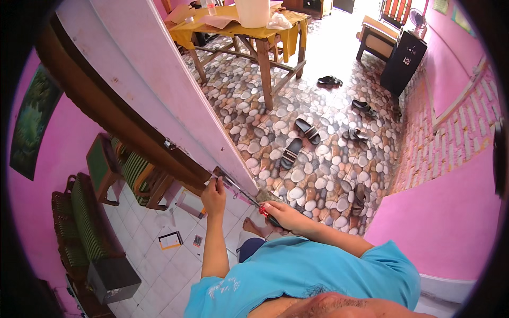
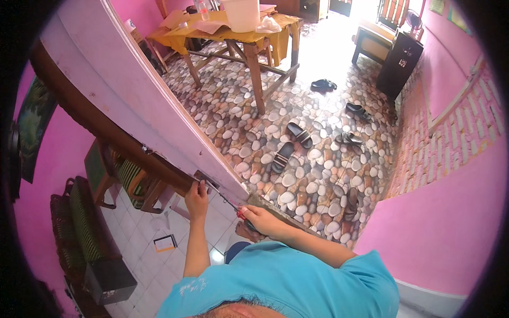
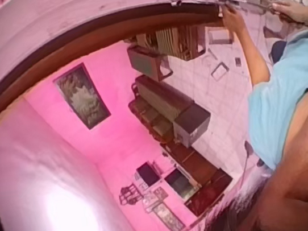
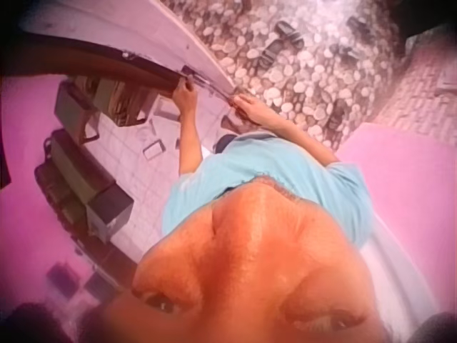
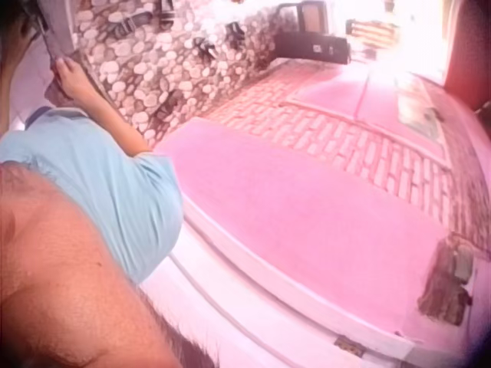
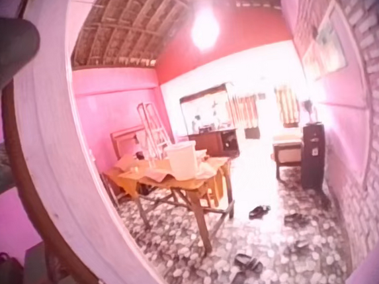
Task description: The person works on a door latch and frame using a screwdriver, pliers, and a utility knife, then opens the door.
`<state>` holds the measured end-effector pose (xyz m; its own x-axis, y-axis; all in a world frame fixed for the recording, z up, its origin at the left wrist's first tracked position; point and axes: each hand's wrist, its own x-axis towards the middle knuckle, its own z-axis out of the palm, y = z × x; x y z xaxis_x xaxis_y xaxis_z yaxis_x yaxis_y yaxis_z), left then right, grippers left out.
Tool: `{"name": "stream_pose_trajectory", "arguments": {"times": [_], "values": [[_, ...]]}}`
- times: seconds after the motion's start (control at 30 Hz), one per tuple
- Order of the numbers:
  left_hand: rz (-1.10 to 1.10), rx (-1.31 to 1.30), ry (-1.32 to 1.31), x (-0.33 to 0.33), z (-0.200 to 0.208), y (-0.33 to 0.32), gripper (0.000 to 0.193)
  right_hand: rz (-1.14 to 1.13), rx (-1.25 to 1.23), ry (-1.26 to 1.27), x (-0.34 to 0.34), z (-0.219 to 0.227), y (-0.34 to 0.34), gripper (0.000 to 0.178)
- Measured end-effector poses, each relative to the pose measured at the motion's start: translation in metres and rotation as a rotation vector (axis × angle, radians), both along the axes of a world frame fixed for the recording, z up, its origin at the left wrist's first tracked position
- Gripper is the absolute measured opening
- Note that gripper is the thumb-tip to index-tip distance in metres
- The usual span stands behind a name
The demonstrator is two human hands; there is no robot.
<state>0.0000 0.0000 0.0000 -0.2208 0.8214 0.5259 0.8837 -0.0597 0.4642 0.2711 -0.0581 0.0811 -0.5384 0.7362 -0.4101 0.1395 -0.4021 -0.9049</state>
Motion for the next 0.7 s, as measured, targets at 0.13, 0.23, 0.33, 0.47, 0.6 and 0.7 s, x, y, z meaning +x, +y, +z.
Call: {"name": "stream_pose_trajectory", "arguments": {"times": [0.13, 0.23, 0.33, 0.47, 0.6, 0.7], "values": [[0.027, 0.004, 0.042, -0.018, 0.005, 0.016, 0.035, -0.042, -0.481, 0.262, -0.015, 0.012, 0.016, 0.034], [0.078, -0.006, -0.007, -0.007, 0.002, 0.006, 0.039, -0.074, -0.273, 0.1, -0.013, 0.011, 0.002, 0.033], [0.14, -0.064, -0.086, 0.003, 0.01, 0.0, 0.047, -0.07, 0.236, -0.16, -0.014, -0.004, -0.011, 0.035], [0.247, -0.232, -0.113, 0.009, 0.014, -0.001, 0.058, -0.079, 0.616, -0.389, -0.02, -0.02, -0.018, 0.034], [0.254, -0.274, -0.166, 0.012, 0.019, 0.0, 0.059, -0.031, 0.489, -0.438, -0.023, -0.004, -0.017, 0.036], [0.193, -0.249, -0.261, 0.007, 0.014, 0.001, 0.057, -0.118, 0.555, -0.249, -0.023, -0.008, -0.017, 0.039]]}}
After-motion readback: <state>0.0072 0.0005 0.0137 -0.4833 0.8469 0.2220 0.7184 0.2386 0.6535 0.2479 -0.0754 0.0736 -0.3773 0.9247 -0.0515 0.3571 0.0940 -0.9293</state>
